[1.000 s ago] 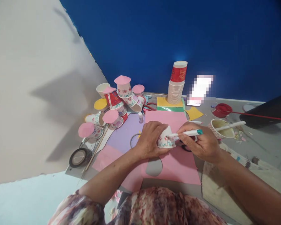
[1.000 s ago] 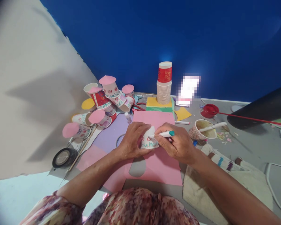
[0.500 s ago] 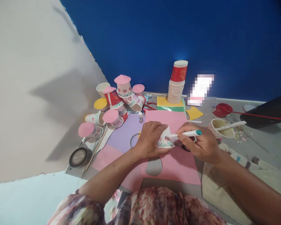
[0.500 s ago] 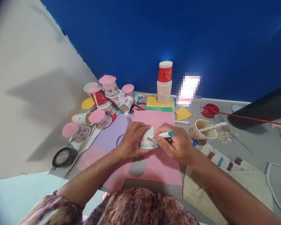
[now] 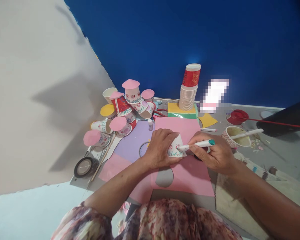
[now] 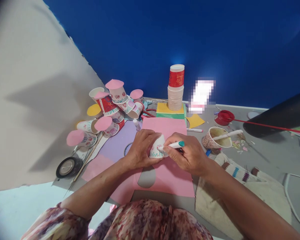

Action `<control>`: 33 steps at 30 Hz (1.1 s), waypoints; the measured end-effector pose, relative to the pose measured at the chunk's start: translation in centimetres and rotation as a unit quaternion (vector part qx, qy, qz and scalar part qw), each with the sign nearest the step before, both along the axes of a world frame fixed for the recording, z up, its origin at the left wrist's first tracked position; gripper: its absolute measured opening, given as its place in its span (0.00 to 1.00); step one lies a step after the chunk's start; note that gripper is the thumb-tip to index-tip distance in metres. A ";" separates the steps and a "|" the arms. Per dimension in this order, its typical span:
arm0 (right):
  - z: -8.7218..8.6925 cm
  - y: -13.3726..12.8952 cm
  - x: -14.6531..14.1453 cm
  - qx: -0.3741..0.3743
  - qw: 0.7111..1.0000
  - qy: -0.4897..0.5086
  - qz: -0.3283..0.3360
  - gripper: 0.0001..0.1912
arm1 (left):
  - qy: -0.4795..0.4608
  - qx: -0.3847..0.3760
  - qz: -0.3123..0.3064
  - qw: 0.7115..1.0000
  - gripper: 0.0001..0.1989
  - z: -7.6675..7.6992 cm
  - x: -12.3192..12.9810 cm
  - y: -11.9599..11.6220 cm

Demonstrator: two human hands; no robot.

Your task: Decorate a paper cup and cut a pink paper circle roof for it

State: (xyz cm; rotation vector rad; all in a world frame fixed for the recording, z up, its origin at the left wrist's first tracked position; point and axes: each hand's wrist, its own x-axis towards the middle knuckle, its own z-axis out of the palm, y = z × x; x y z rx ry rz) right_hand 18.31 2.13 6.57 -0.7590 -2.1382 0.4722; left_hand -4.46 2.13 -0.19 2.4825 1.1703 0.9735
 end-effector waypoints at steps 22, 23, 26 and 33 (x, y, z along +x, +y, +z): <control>0.6 0.2 0.5 -0.012 0.999 -0.004 -0.038 0.08 | -0.030 0.018 -0.013 0.999 0.37 -0.1 -0.1 0.2; 0.6 0.2 0.5 -0.014 0.999 -0.008 -0.038 0.08 | -0.030 0.018 -0.013 0.999 0.37 -0.1 -0.1 0.2; 0.7 0.2 0.4 -0.020 0.999 -0.011 -0.041 0.09 | -0.020 0.002 -0.006 1.000 0.37 0.0 -0.1 0.2; 0.4 0.1 0.4 -0.038 0.999 -0.013 -0.035 0.09 | -0.012 -0.016 -0.003 1.000 0.38 0.0 0.0 0.1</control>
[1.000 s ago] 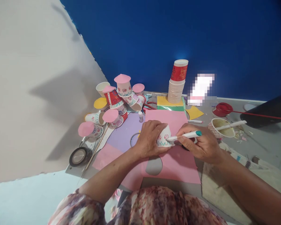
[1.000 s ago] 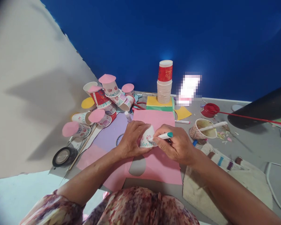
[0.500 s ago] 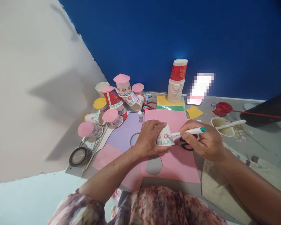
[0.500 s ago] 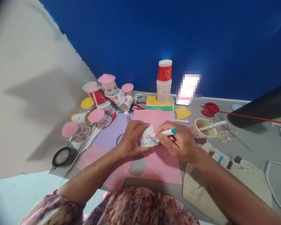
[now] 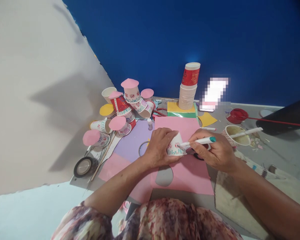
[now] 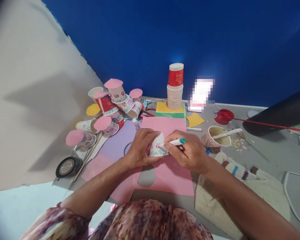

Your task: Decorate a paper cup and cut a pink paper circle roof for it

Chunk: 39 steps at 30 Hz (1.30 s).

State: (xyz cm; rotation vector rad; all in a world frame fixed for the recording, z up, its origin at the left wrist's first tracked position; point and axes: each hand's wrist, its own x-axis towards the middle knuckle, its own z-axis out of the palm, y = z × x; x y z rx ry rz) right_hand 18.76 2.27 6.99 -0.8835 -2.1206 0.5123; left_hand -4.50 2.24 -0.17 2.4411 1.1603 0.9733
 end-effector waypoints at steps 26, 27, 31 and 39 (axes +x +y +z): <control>-0.3 0.2 0.3 0.008 1.000 0.013 -0.019 0.09 | -0.008 -0.008 -0.005 1.000 0.38 0.1 0.0 -0.1; -0.4 0.2 0.3 0.007 1.000 0.016 -0.021 0.09 | -0.009 -0.009 -0.004 1.000 0.38 0.1 0.0 -0.1; -0.8 0.2 0.7 0.028 0.997 0.055 -0.052 0.05 | -0.018 0.007 -0.002 1.000 0.40 0.0 0.1 -0.1; -0.2 0.1 0.4 0.018 0.999 0.030 -0.028 0.10 | -0.015 -0.007 -0.010 1.000 0.38 0.1 0.1 -0.1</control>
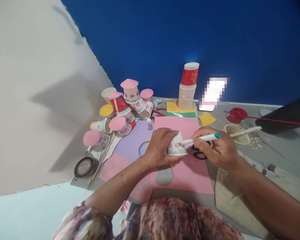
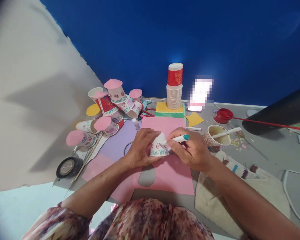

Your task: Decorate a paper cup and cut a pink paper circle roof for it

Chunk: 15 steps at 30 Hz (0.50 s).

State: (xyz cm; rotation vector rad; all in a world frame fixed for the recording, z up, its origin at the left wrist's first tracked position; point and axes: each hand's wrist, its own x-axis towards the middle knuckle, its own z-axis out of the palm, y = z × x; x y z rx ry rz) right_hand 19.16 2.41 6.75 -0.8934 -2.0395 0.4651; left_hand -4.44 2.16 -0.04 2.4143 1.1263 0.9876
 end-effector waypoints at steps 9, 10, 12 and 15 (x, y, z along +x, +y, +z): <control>0.2 0.2 0.0 0.007 1.000 -0.019 -0.006 0.10 | -0.008 0.011 -0.006 1.000 0.38 -0.1 0.0 0.1; 0.2 0.2 0.1 0.012 1.000 -0.015 -0.007 0.09 | -0.008 0.015 -0.006 1.000 0.38 -0.1 0.0 0.1; 0.2 0.1 0.1 0.016 1.000 -0.006 -0.006 0.09 | -0.009 0.019 -0.006 1.000 0.37 -0.1 0.0 0.1; -0.2 0.0 0.2 0.009 1.000 0.016 -0.012 0.08 | -0.007 0.009 -0.002 1.000 0.38 -0.2 0.0 0.1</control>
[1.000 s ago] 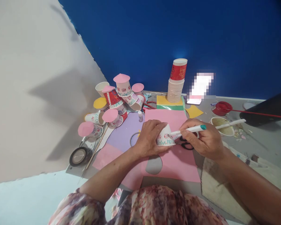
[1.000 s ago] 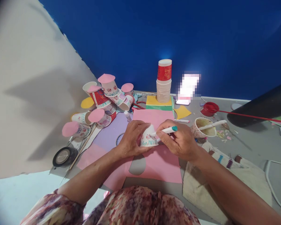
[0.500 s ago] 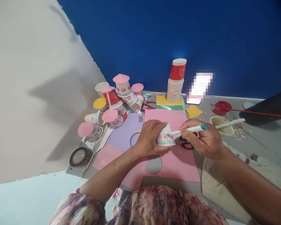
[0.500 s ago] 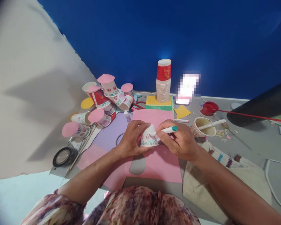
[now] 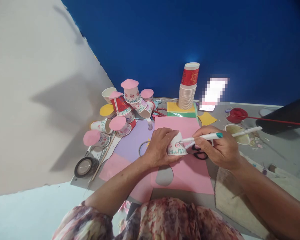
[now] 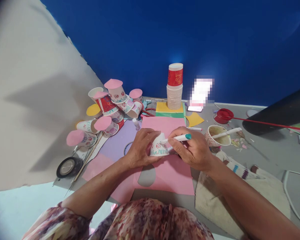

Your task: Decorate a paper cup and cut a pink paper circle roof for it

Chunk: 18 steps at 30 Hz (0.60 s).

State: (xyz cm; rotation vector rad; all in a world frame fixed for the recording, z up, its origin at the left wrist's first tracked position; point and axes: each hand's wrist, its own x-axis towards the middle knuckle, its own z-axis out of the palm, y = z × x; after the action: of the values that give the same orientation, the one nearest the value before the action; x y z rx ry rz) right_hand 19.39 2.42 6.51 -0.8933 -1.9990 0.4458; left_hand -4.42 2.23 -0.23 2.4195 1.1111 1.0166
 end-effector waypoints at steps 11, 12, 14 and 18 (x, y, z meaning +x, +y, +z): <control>-0.1 1.0 0.2 -0.102 0.988 -0.120 0.009 0.26 | -0.103 -0.038 -0.013 0.994 0.49 0.1 -0.2 0.1; 0.0 1.1 0.1 -0.114 0.983 -0.142 0.018 0.33 | -0.115 -0.052 -0.012 0.992 0.52 0.0 -0.2 0.1; 0.0 1.3 0.1 -0.131 0.977 -0.164 0.031 0.41 | -0.132 -0.078 -0.008 0.988 0.56 -0.1 -0.3 0.2; -0.2 1.4 0.1 -0.156 0.972 -0.169 0.048 0.39 | -0.150 -0.102 -0.009 0.983 0.58 0.0 -0.2 0.1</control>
State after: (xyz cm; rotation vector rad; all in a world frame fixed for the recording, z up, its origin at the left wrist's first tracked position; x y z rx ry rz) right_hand 19.50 3.83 6.34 -1.1278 -2.3306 0.7165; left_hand -4.65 2.35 -0.28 2.0332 1.0301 1.1544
